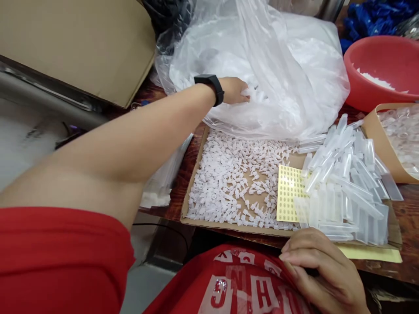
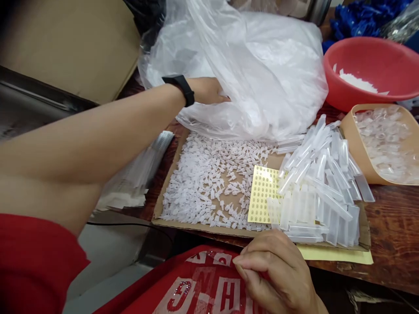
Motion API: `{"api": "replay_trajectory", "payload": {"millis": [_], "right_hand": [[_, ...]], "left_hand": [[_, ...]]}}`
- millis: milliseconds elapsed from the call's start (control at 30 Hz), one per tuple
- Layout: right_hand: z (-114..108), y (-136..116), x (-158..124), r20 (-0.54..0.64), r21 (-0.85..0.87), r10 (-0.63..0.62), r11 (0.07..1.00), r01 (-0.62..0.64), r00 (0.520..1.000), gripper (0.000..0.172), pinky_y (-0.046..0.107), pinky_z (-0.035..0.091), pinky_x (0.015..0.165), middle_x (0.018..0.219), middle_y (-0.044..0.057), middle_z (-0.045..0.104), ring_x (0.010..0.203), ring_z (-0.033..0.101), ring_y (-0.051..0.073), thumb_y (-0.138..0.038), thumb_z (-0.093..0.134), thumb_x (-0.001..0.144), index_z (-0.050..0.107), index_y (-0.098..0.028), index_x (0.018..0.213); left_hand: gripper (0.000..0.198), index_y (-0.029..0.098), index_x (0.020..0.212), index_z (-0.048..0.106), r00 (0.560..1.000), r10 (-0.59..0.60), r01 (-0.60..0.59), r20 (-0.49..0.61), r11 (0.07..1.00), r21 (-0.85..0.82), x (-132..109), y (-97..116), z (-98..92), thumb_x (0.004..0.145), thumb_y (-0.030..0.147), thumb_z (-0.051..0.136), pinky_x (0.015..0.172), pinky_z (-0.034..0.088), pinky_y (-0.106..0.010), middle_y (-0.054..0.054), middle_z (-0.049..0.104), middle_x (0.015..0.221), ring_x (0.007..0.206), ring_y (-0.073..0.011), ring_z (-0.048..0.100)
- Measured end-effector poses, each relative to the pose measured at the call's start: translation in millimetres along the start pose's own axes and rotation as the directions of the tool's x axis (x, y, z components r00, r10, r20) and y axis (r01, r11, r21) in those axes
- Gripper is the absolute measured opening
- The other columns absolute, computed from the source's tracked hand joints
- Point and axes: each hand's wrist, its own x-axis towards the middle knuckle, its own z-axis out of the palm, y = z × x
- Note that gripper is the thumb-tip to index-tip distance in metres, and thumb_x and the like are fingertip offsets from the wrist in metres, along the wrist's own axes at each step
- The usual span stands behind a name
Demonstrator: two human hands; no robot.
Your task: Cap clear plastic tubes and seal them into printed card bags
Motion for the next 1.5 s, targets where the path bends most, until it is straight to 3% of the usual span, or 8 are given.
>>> {"api": "replay_trajectory", "payload": {"millis": [200, 500, 700, 800, 900, 1000, 1133, 1500], "right_hand": [[-0.2, -0.5, -1.5, -0.014, -0.009, -0.021, 1.000, 0.021, 1.000, 0.020, 0.025, 0.065, 0.067, 0.081, 0.004, 0.076, 0.075, 0.076, 0.015, -0.002, 0.064, 0.092, 0.072, -0.018, 0.100], [0.0, -4.5, -5.9, -0.034, 0.005, 0.034, 0.999, -0.034, 0.999, 0.022, 0.026, 0.065, 0.067, 0.083, 0.004, 0.077, 0.077, 0.076, 0.017, -0.003, 0.065, 0.091, 0.074, -0.021, 0.100], [1.2, 4.3, -16.8, -0.038, 0.041, 0.069, 0.997, -0.067, 0.997, 0.029, 0.030, 0.065, 0.072, 0.090, 0.005, 0.078, 0.083, 0.076, 0.019, -0.001, 0.066, 0.090, 0.074, -0.023, 0.107], [3.0, 5.6, -15.0, -0.063, 0.094, 0.080, 0.993, -0.074, 0.995, 0.028, 0.029, 0.064, 0.069, 0.089, 0.005, 0.077, 0.081, 0.075, 0.019, 0.000, 0.066, 0.091, 0.074, -0.023, 0.105], [6.1, 1.9, -9.0, -0.122, 0.160, 0.136, 0.980, -0.116, 0.983, 0.022, 0.029, 0.064, 0.068, 0.086, 0.004, 0.076, 0.079, 0.074, 0.019, -0.004, 0.070, 0.091, 0.075, -0.024, 0.098], [10.2, -4.2, -1.1, -0.164, 0.230, 0.184, 0.963, -0.143, 0.969, 0.018, 0.028, 0.064, 0.067, 0.085, 0.004, 0.075, 0.079, 0.072, 0.019, -0.006, 0.072, 0.091, 0.076, -0.023, 0.094], [16.2, -12.3, 9.1, -0.210, 0.242, 0.198, 0.959, -0.145, 0.957, 0.017, 0.029, 0.061, 0.065, 0.085, 0.003, 0.073, 0.079, 0.070, 0.018, -0.007, 0.073, 0.093, 0.076, -0.024, 0.093], [26.2, -23.4, 22.5, -0.229, -0.275, -0.136, 0.959, 0.070, 0.964, 0.037, 0.039, 0.064, 0.079, 0.097, 0.000, 0.079, 0.085, 0.074, 0.019, -0.005, 0.078, 0.088, 0.074, -0.030, 0.116]], "left_hand": [[0.047, 0.014, 0.122, 0.068, 1.000, -0.013, 0.014, 0.014, 0.998, -0.060, -1.9, -9.5, 0.5, 0.104, 0.055, 0.053, 0.113, 0.041, -0.021, 0.005, 0.078, 0.129, 0.108, -0.0089, 0.060], [0.040, 0.018, 0.137, 0.065, 0.999, -0.023, 0.023, 0.036, 1.000, 0.002, 11.4, -11.5, 3.2, 0.103, 0.038, 0.071, 0.100, 0.061, -0.052, -0.012, 0.066, 0.141, 0.120, -0.0292, 0.069], [0.041, 0.013, 0.136, 0.066, 0.987, -0.050, 0.038, -0.152, 0.996, -0.078, -42.6, -27.6, -38.3, 0.105, 0.040, 0.065, 0.114, 0.050, -0.049, -0.011, 0.068, 0.136, 0.133, -0.0303, 0.061], [0.031, 0.020, 0.116, 0.074, 0.983, -0.078, 0.019, -0.169, 0.945, -0.326, -100.6, -20.4, -54.3, 0.107, 0.047, 0.060, 0.084, 0.057, -0.034, -0.006, 0.075, 0.117, 0.101, -0.0226, 0.069], [0.019, 0.018, 0.092, 0.077, 0.996, 0.014, 0.083, 0.088, 0.191, -0.978, -168.4, 3.9, -46.7, 0.096, 0.037, 0.080, 0.057, 0.041, -0.023, -0.007, 0.076, 0.115, 0.067, -0.0096, 0.047], [0.034, 0.018, 0.097, 0.078, 0.988, 0.047, 0.147, 0.146, -0.028, -0.989, -225.2, 36.5, -16.5, 0.093, 0.052, 0.081, 0.049, 0.032, -0.017, -0.005, 0.072, 0.095, 0.061, -0.0062, 0.044], [0.035, 0.016, 0.091, 0.079, 0.966, 0.076, 0.244, 0.249, -0.595, -0.765, -266.0, 75.8, 29.0, 0.077, 0.043, 0.097, 0.045, 0.031, -0.011, 0.002, 0.060, 0.076, 0.052, -0.0011, 0.038], [0.022, 0.016, 0.092, 0.082, 0.914, 0.193, 0.308, 0.357, -0.902, -0.302, -285.8, 119.1, 60.7, 0.079, 0.025, 0.097, 0.046, 0.045, -0.008, -0.001, 0.075, 0.107, 0.051, 0.0027, 0.050]]}}
